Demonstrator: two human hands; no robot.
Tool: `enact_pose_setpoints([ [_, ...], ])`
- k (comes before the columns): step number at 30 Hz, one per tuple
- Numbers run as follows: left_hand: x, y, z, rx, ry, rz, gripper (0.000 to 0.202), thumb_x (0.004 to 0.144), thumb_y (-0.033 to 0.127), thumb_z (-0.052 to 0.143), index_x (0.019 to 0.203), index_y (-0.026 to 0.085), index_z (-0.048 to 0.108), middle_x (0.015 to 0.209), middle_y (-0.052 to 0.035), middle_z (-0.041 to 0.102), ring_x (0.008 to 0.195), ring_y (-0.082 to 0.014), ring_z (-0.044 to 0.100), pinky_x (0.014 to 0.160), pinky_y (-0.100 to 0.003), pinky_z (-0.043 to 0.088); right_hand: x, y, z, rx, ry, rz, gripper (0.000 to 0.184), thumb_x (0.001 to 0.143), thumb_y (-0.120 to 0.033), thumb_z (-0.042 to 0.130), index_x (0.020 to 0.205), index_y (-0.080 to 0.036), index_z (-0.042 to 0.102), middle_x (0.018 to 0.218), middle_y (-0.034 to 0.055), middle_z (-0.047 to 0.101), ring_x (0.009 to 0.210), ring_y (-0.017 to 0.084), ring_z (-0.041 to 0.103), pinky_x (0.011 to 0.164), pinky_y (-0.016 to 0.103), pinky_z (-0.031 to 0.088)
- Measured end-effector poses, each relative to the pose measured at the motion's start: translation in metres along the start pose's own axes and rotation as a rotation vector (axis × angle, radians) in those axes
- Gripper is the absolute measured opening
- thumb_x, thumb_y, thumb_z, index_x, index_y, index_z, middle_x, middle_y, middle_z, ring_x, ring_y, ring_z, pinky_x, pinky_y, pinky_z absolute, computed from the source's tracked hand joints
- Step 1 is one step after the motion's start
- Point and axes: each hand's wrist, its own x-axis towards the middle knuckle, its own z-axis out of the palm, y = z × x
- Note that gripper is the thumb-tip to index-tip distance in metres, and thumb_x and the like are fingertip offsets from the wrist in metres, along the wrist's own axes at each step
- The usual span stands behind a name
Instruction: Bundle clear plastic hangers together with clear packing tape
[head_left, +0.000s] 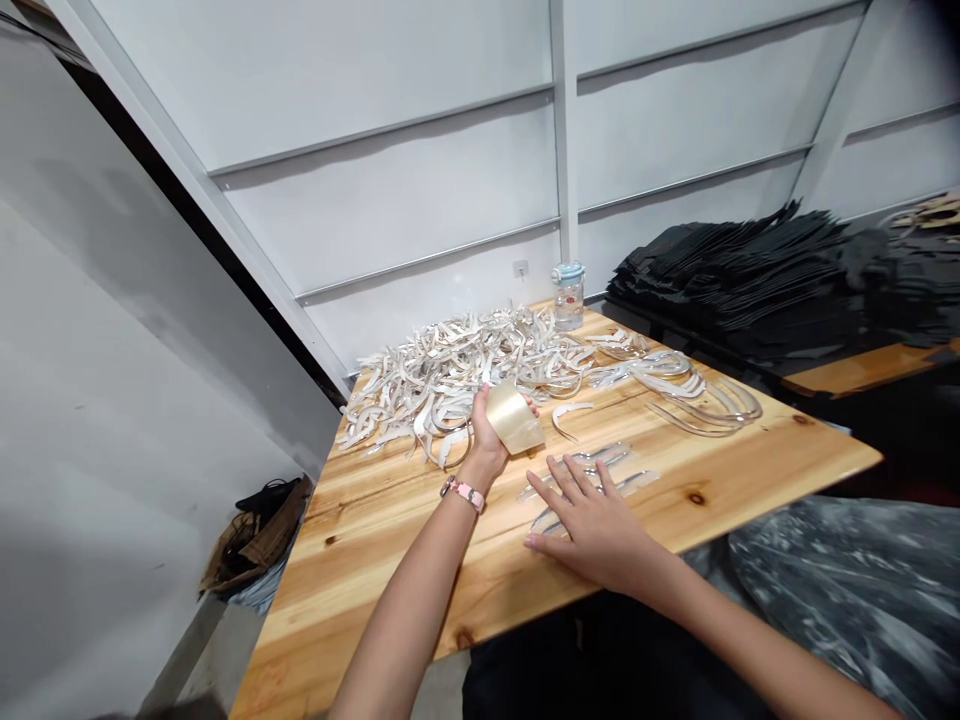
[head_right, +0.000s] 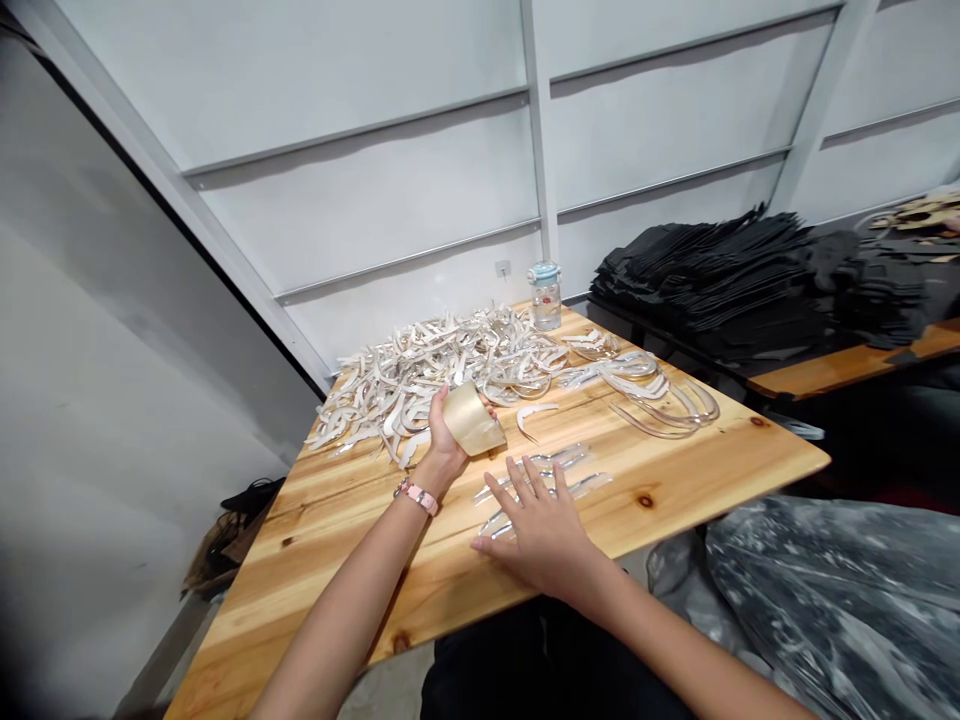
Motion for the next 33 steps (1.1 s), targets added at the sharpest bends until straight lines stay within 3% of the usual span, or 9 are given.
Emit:
enact_pose_setpoints([
  [4, 0.001, -0.001, -0.002, -0.008, -0.005, 0.016, 0.049, 0.078, 0.058, 0.052, 0.081, 0.012, 0.067, 0.069, -0.0072, 0.068, 0.059, -0.0205, 0.065, 0.059, -0.031, 0.052, -0.02, 0.004, -0.01, 0.115, -0.049, -0.262, 0.075, 0.085, -0.068, 0.047, 0.147, -0.027, 0.036, 0.153, 0.0185, 0.033, 0.141, 0.039, 0.028, 0.111, 0.068, 0.018],
  [8, 0.002, -0.001, -0.002, 0.002, -0.007, 0.005, 0.049, 0.079, 0.058, 0.051, 0.08, 0.012, 0.067, 0.068, -0.008, 0.068, 0.059, -0.0211, 0.065, 0.058, -0.032, 0.052, -0.036, 0.004, -0.017, 0.259, -0.122, -0.521, 0.092, 0.074, -0.076, 0.054, 0.149, -0.03, 0.028, 0.155, 0.0149, 0.031, 0.142, 0.035, 0.029, 0.115, 0.06, 0.018],
  [12, 0.002, -0.001, -0.002, 0.011, 0.004, 0.016, 0.049, 0.078, 0.058, 0.052, 0.08, 0.012, 0.067, 0.068, -0.007, 0.068, 0.059, -0.0202, 0.065, 0.059, -0.031, 0.052, -0.029, 0.009, -0.024, 0.315, -0.161, -0.736, 0.108, 0.063, -0.075, 0.066, 0.15, -0.024, 0.028, 0.155, 0.0182, 0.029, 0.141, 0.036, 0.031, 0.116, 0.055, 0.017],
  [16, 0.003, -0.001, -0.003, 0.024, -0.003, 0.014, 0.052, 0.078, 0.061, 0.05, 0.079, 0.012, 0.067, 0.067, -0.0077, 0.068, 0.059, -0.0202, 0.065, 0.063, -0.032, 0.053, -0.021, 0.017, -0.03, 0.3, -0.183, -0.872, 0.097, 0.07, -0.069, 0.065, 0.149, -0.024, 0.03, 0.154, 0.0163, 0.034, 0.142, 0.032, 0.03, 0.118, 0.052, 0.011],
  [18, 0.002, -0.002, -0.003, 0.02, -0.006, 0.01, 0.052, 0.078, 0.061, 0.05, 0.078, 0.011, 0.067, 0.067, -0.0075, 0.068, 0.059, -0.0202, 0.065, 0.063, -0.032, 0.053, -0.024, 0.019, -0.027, 0.275, -0.177, -0.89, 0.093, 0.075, -0.065, 0.063, 0.15, -0.025, 0.026, 0.156, 0.0154, 0.03, 0.144, 0.032, 0.025, 0.118, 0.056, 0.008],
  [21, 0.002, -0.002, -0.003, 0.013, -0.01, 0.0, 0.052, 0.078, 0.06, 0.05, 0.079, 0.011, 0.067, 0.066, -0.0074, 0.068, 0.059, -0.0205, 0.066, 0.062, -0.031, 0.052, -0.033, 0.014, -0.015, 0.235, -0.143, -0.825, 0.088, 0.08, -0.058, 0.062, 0.151, -0.026, 0.022, 0.158, 0.0149, 0.025, 0.145, 0.036, 0.02, 0.116, 0.06, 0.013],
  [27, 0.0, -0.001, -0.001, 0.019, 0.027, -0.009, 0.049, 0.08, 0.059, 0.05, 0.08, 0.013, 0.067, 0.065, -0.0086, 0.068, 0.065, -0.0233, 0.068, 0.065, -0.033, 0.053, -0.031, -0.018, -0.003, 0.262, -0.089, -0.668, 0.048, 0.093, -0.043, 0.049, 0.133, -0.017, 0.047, 0.149, 0.0145, 0.042, 0.141, 0.029, 0.031, 0.117, 0.048, 0.023],
  [30, 0.0, -0.001, 0.0, 0.024, 0.038, -0.012, 0.048, 0.079, 0.059, 0.051, 0.081, 0.013, 0.066, 0.065, -0.0075, 0.068, 0.064, -0.0231, 0.068, 0.064, -0.033, 0.054, -0.023, -0.028, -0.004, 0.306, -0.046, -0.685, 0.026, 0.094, -0.031, 0.047, 0.113, -0.015, 0.057, 0.129, 0.0118, 0.059, 0.129, 0.024, 0.046, 0.114, 0.041, 0.029],
  [33, 0.0, -0.001, 0.0, 0.029, 0.026, -0.026, 0.048, 0.078, 0.058, 0.05, 0.081, 0.013, 0.066, 0.066, -0.0082, 0.069, 0.065, -0.0234, 0.069, 0.064, -0.032, 0.053, -0.022, -0.03, -0.005, 0.297, -0.004, -0.715, 0.025, 0.096, -0.037, 0.045, 0.094, -0.016, 0.059, 0.099, 0.008, 0.066, 0.098, 0.021, 0.057, 0.094, 0.035, 0.045],
])
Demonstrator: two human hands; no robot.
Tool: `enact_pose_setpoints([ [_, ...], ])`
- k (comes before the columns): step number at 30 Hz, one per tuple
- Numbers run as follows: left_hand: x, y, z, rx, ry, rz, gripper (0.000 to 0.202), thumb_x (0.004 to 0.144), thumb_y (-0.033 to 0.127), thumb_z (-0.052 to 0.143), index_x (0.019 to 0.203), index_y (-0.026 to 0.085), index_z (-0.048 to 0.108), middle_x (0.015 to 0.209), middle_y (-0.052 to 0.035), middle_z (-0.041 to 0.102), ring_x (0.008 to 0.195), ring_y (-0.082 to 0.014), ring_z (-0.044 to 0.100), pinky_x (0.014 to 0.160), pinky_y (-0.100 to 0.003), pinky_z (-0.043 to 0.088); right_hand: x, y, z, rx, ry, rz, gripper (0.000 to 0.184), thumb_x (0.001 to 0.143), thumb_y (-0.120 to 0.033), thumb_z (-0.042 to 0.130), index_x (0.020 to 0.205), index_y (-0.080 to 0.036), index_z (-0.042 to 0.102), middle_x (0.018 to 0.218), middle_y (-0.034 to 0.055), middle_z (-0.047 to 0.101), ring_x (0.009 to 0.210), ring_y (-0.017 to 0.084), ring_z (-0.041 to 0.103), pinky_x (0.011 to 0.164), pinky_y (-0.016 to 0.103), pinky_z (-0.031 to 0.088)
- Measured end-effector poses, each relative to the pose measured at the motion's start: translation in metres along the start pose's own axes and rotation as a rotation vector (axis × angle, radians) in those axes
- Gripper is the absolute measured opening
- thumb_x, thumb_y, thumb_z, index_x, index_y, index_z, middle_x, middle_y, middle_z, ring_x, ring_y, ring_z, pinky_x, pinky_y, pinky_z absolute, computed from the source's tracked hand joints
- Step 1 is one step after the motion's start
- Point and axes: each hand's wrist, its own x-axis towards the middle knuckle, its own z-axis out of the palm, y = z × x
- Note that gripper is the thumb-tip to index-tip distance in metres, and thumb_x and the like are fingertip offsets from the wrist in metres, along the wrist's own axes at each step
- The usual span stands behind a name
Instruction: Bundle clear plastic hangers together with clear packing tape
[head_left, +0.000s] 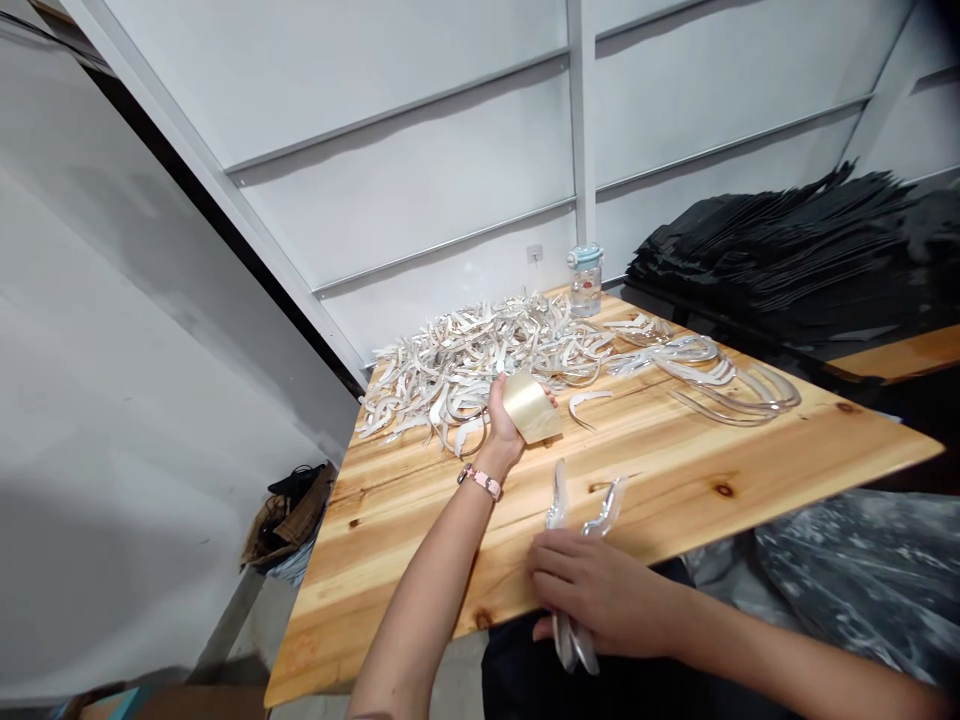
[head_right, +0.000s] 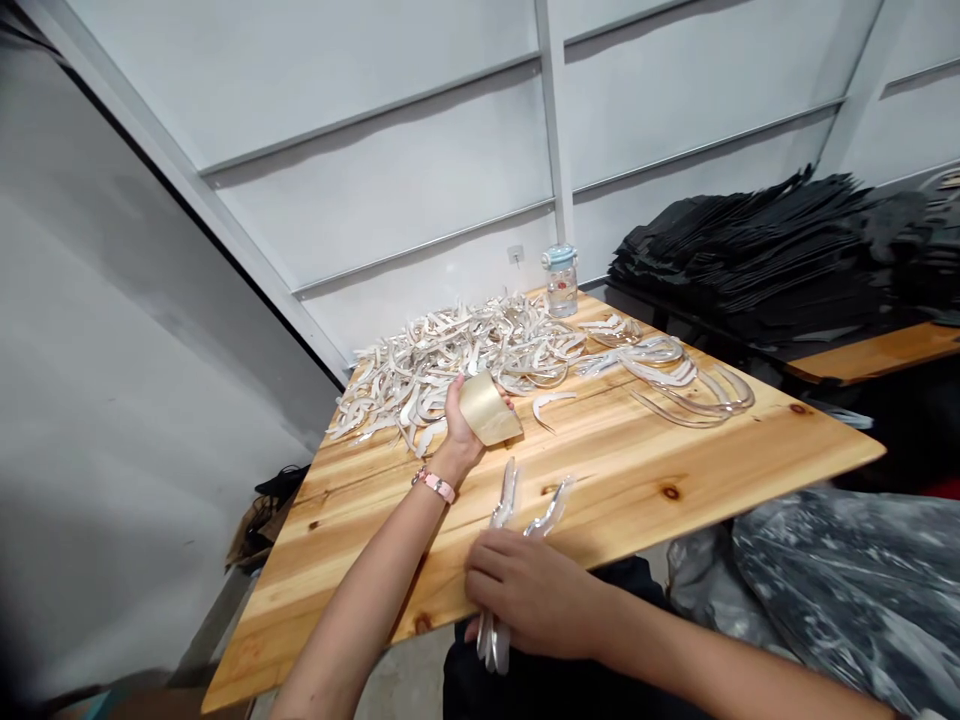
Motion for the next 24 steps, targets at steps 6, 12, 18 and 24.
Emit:
enact_pose_setpoints([
  [6, 0.0, -0.001, 0.001, 0.004, -0.014, 0.012, 0.05, 0.079, 0.059, 0.049, 0.079, 0.012, 0.066, 0.07, -0.0101, 0.07, 0.069, -0.0241, 0.07, 0.065, -0.032, 0.053, -0.011, 0.0, -0.001, -0.039, 0.017, -0.086, 0.03, 0.095, -0.043, 0.046, 0.079, -0.02, 0.057, 0.08, 0.0023, 0.064, 0.08, 0.019, 0.054, 0.079, 0.034, 0.042],
  [12, -0.001, -0.001, 0.002, -0.026, -0.014, -0.003, 0.051, 0.08, 0.06, 0.049, 0.079, 0.012, 0.066, 0.068, -0.0099, 0.07, 0.067, -0.0242, 0.069, 0.064, -0.032, 0.053, -0.037, 0.005, -0.008, -0.092, 0.09, 0.037, 0.018, 0.091, -0.041, 0.055, 0.092, -0.024, 0.062, 0.106, 0.002, 0.069, 0.108, 0.023, 0.055, 0.094, 0.039, 0.037],
  [18, -0.002, -0.001, 0.005, -0.016, 0.035, 0.006, 0.049, 0.079, 0.058, 0.051, 0.081, 0.012, 0.067, 0.069, -0.0097, 0.07, 0.067, -0.0244, 0.07, 0.064, -0.033, 0.054, -0.08, 0.014, -0.016, -0.106, 0.056, 0.27, 0.062, 0.076, -0.009, 0.058, 0.131, -0.037, 0.053, 0.142, -0.001, 0.052, 0.13, 0.025, 0.044, 0.104, 0.041, 0.041],
  [24, -0.002, 0.0, 0.007, -0.039, 0.09, -0.014, 0.047, 0.081, 0.055, 0.05, 0.087, 0.012, 0.068, 0.069, -0.0089, 0.071, 0.07, -0.0253, 0.07, 0.064, -0.033, 0.055, -0.138, 0.012, -0.03, 0.043, 0.316, 0.642, 0.044, 0.084, -0.037, 0.064, 0.127, -0.031, 0.055, 0.134, 0.0069, 0.057, 0.123, 0.03, 0.052, 0.101, 0.046, 0.046],
])
